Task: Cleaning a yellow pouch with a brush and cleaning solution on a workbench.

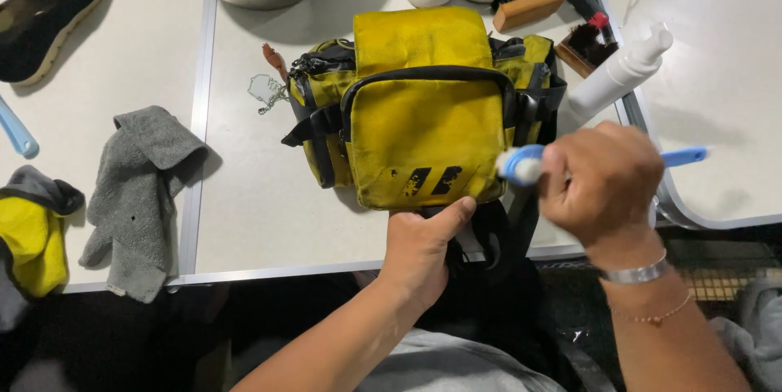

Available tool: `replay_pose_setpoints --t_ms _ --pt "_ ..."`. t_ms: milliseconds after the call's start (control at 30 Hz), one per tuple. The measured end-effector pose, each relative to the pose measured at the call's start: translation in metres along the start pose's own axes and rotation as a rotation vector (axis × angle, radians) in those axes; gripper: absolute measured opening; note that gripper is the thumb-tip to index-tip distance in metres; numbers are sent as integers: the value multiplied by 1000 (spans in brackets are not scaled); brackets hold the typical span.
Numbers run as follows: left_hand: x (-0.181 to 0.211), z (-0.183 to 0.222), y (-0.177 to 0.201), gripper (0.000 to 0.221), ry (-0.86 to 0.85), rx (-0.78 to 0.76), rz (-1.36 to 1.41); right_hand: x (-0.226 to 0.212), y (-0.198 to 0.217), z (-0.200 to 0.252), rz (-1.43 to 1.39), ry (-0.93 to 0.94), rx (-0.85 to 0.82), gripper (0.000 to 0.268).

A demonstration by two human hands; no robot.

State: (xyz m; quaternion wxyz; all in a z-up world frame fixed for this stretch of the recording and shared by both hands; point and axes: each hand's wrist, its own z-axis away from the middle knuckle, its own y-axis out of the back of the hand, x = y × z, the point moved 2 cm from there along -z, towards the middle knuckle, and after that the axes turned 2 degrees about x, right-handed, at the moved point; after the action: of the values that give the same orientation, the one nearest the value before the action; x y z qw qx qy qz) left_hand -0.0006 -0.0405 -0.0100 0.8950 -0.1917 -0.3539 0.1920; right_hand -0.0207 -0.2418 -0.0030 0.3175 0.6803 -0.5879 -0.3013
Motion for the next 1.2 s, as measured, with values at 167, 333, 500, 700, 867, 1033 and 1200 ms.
replay_pose_setpoints --t_ms 167,333,500,700,867,1033,1200 --pt "-25 -19 15 56 -173 -16 -23 -1 -13 12 12 92 137 43" --pt "-28 -20 15 54 -164 -38 -71 -9 -11 13 30 108 141 41" --pt "4 12 -4 57 -122 -30 -32 10 -9 3 120 54 112 47" --pt "9 19 -6 58 -95 8 -35 12 -15 12 103 35 64 45" --pt "-29 -27 19 56 -112 -29 -39 -19 -10 9 54 132 108 44" --pt "-2 4 2 58 -98 5 -14 1 -6 5 154 106 112 47" --pt "-7 -5 6 52 -94 16 -27 16 -18 19 100 148 100 46"
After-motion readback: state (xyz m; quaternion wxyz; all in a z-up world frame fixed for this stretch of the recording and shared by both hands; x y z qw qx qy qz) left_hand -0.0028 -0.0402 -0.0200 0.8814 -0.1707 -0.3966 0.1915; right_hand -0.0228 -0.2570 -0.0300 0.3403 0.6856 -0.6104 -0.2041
